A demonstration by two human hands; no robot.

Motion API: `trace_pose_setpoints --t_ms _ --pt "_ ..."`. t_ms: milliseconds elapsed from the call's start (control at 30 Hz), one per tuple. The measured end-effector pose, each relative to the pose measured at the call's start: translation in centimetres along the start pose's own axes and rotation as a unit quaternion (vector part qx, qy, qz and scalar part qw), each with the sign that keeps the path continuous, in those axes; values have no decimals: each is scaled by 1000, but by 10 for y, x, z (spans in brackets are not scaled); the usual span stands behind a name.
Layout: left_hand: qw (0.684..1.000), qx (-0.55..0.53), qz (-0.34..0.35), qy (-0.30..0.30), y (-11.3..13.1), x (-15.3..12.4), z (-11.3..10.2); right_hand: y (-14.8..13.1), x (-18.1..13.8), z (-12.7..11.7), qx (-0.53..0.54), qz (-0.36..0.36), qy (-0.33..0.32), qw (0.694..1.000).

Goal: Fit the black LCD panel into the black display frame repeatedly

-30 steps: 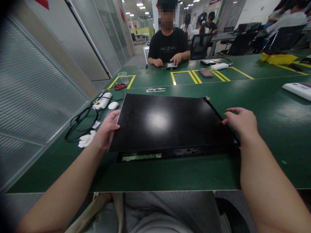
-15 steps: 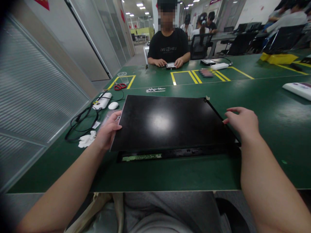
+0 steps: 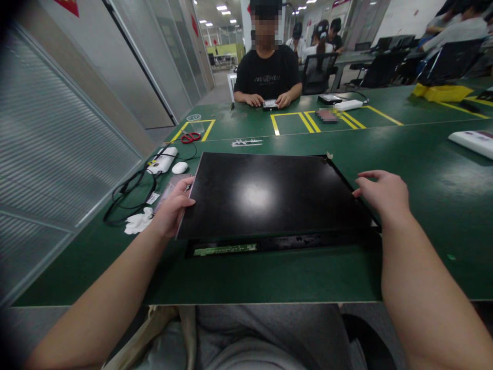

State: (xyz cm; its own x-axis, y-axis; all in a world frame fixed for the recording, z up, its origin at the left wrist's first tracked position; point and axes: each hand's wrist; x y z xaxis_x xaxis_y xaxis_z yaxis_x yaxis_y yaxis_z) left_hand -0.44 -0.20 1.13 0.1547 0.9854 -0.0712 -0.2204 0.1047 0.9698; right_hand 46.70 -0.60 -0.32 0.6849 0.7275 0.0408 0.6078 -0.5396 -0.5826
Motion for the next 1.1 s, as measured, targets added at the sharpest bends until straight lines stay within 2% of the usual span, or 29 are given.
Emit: trace_pose_setpoints --t_ms 100,200,433,767,1000,1100 --pt "1000 12 -7 11 -3 1 0 -5 -5 -2 -8 7 0 1000" --pt "999 34 -19 16 -9 3 0 -5 -6 -1 -14 -17 12 1000" --pt "999 52 -14 -2 -26 10 -7 1 -1 4 -18 -36 21 999" --pt "998 67 -21 8 -17 3 3 -5 -6 1 -59 -37 14 998" --pt "997 53 -54 29 -20 5 0 -4 -6 2 -67 -41 10 997" --pt "997 59 -48 20 -22 6 -1 -5 -5 2 -73 -41 8 996"
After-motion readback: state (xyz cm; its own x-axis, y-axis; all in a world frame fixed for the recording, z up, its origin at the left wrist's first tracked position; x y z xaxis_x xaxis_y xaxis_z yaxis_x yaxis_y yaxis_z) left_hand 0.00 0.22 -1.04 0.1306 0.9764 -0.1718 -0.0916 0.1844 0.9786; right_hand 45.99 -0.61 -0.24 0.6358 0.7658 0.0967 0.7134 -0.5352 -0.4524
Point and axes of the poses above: each hand's wrist, its own x-axis towards the middle knuckle, its own z-axis out of the palm, y = z × x, and after that the axes turned 1 degree about x, right-handed
